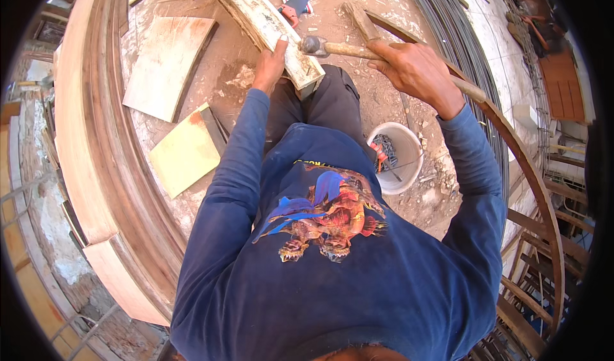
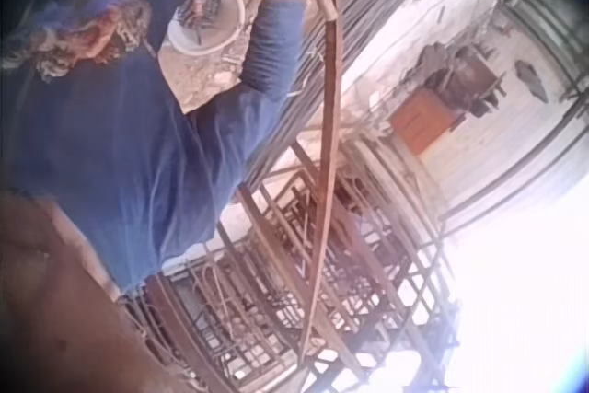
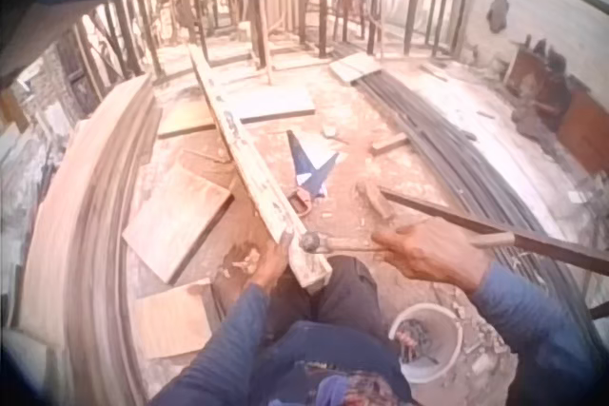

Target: The person aligns a wooden board with a frame and hammers nails into it to secure it.

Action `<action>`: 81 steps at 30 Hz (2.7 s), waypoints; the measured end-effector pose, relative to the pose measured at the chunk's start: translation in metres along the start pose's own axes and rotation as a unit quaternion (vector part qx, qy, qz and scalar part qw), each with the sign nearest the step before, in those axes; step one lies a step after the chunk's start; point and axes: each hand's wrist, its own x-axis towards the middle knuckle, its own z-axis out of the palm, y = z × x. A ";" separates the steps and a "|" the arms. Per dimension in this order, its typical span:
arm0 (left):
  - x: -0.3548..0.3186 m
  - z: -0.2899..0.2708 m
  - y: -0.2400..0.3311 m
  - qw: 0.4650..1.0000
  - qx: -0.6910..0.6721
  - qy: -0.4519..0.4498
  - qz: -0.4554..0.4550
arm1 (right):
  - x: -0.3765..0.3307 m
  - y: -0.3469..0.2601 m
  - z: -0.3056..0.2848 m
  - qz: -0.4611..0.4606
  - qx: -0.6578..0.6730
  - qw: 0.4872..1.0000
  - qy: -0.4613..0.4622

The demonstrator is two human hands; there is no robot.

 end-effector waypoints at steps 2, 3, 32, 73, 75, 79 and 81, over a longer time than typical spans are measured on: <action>-0.007 0.001 0.015 0.999 0.008 -0.021 -0.025 | -0.006 -0.001 0.003 0.028 0.000 1.000 0.002; -0.016 0.005 0.029 0.997 0.007 -0.039 -0.060 | -0.013 -0.002 0.007 0.052 -0.001 0.998 -0.031; 0.012 0.010 -0.023 0.999 -0.008 -0.029 -0.021 | -0.035 -0.068 0.017 0.204 0.239 0.945 0.087; 0.001 0.010 -0.013 0.998 0.021 -0.047 -0.027 | -0.054 -0.078 0.060 0.218 0.160 0.963 0.013; 0.004 0.012 -0.010 0.997 0.037 0.020 0.064 | -0.038 -0.069 0.049 0.207 0.174 0.962 0.047; 0.000 0.003 -0.013 1.000 -0.007 -0.010 0.015 | -0.036 -0.089 -0.023 0.230 0.223 0.926 0.198; 0.002 0.000 -0.011 1.000 0.016 -0.017 0.000 | -0.036 -0.091 -0.022 0.223 0.234 0.916 0.239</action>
